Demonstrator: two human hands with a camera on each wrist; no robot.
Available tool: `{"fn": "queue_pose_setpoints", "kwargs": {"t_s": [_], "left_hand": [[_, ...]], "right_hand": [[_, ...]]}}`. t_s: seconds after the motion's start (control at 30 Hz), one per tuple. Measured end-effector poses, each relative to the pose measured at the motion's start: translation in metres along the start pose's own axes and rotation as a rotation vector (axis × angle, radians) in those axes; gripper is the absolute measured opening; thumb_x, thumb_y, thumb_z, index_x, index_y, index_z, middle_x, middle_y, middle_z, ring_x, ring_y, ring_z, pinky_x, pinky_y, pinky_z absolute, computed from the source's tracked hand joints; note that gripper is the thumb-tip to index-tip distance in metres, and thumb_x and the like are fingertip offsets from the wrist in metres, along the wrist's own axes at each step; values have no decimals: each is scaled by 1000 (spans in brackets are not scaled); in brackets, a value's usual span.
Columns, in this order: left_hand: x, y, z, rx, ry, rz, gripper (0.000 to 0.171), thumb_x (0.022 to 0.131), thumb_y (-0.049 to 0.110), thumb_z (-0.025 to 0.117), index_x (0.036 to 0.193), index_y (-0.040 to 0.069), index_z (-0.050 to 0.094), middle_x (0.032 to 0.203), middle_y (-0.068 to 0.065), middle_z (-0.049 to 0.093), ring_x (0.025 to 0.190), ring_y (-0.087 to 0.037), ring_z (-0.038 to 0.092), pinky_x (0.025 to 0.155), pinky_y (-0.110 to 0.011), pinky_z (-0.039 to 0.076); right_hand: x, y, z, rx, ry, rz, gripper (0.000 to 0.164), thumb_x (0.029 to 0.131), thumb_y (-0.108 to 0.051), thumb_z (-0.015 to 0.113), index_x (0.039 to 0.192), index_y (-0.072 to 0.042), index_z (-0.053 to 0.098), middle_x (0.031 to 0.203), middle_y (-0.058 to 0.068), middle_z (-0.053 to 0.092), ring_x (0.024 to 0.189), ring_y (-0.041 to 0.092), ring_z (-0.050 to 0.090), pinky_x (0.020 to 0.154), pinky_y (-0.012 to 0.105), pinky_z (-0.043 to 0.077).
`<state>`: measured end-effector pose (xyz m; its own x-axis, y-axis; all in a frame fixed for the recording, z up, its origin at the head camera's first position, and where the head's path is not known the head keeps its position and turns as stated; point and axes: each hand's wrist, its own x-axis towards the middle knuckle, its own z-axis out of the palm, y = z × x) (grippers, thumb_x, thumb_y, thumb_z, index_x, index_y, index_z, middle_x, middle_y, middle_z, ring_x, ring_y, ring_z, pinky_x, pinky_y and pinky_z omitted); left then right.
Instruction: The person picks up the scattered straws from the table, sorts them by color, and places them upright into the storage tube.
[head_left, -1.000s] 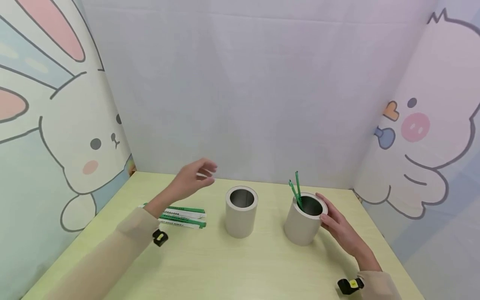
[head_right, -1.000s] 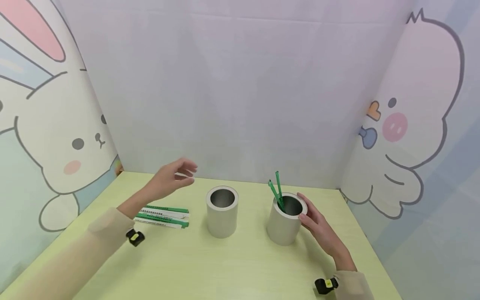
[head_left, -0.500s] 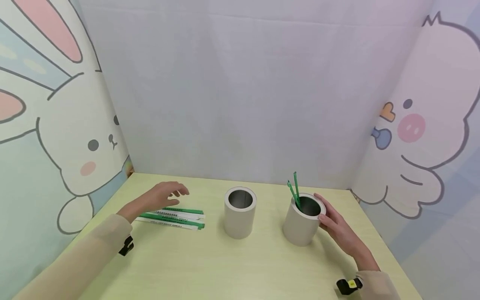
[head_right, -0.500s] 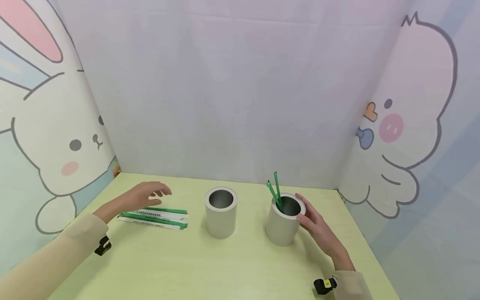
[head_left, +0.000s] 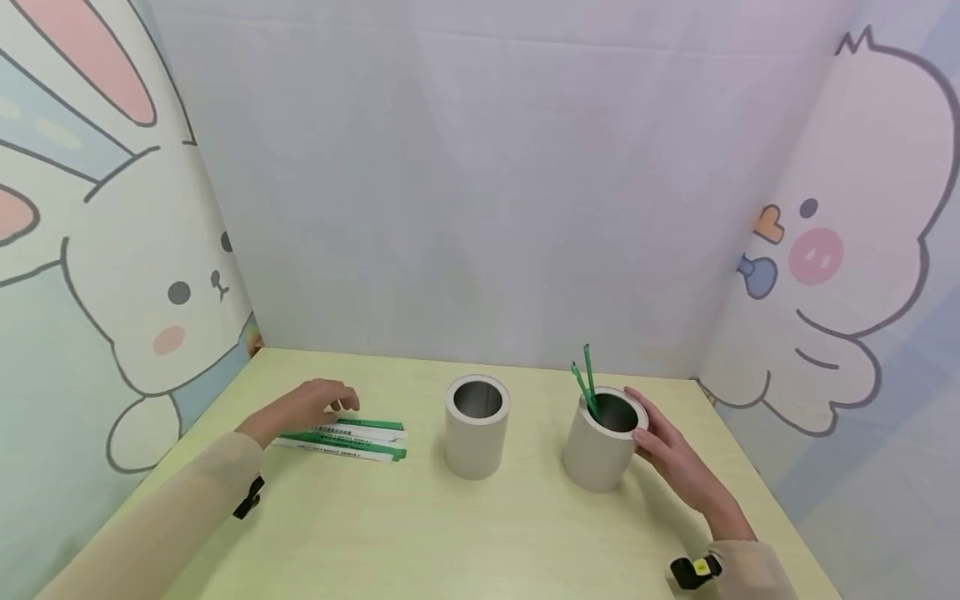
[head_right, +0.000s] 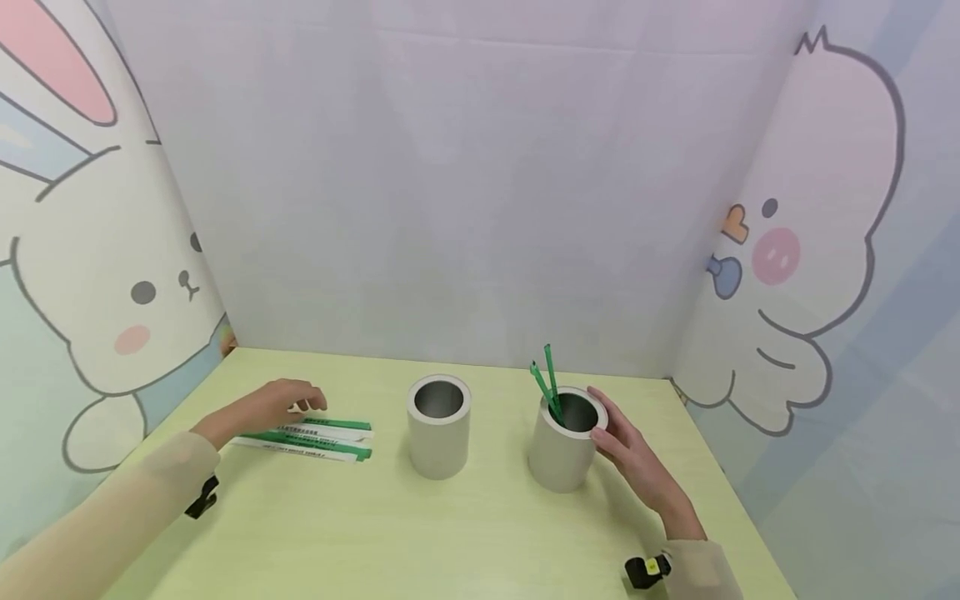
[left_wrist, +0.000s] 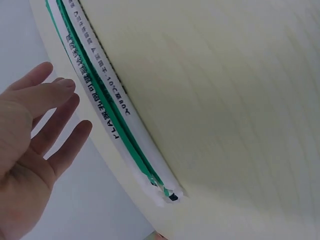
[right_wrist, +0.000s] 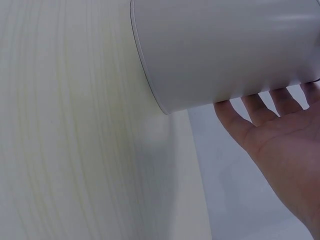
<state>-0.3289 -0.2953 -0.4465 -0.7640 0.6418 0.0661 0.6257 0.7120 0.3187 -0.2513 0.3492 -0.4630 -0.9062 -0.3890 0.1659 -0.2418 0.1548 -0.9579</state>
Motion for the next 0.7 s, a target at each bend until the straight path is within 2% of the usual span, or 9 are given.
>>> {"fn": "queue_pose_setpoints", "kwargs": {"t_s": [0.2,0.33,0.63,0.7], "left_hand": [[1,-6,8,26,-17,1,29,94,-9,73,110,15,75,108,1,74,97,-21,69,88,-44,59],[2,-7,11,34,-9,-2,27,94,-7,74,106,17,75,105,3,73,93,-18,68,84,-40,59],[6,-7,17,129,68,58,26,95,-8,72,103,17,76,98,3,74,84,-13,64,78,-37,59],[5,-6,17,136,84,52,26,96,-8,71,105,16,76,99,2,74,85,-13,64,79,-37,59]], "right_hand": [[1,1,1,-4,4,-4,63,116,-17,38,172,-19,9,168,-2,23,137,-11,43,106,14,45],[1,1,1,3,1,-7,63,116,-16,38,172,-19,9,168,-3,23,137,-11,42,107,14,45],[0,1,0,2,3,-3,63,116,-17,38,172,-20,9,166,-6,24,136,-12,43,106,15,45],[1,1,0,1,1,-3,63,116,-17,38,172,-20,9,166,-7,24,137,-12,43,106,15,45]]}}
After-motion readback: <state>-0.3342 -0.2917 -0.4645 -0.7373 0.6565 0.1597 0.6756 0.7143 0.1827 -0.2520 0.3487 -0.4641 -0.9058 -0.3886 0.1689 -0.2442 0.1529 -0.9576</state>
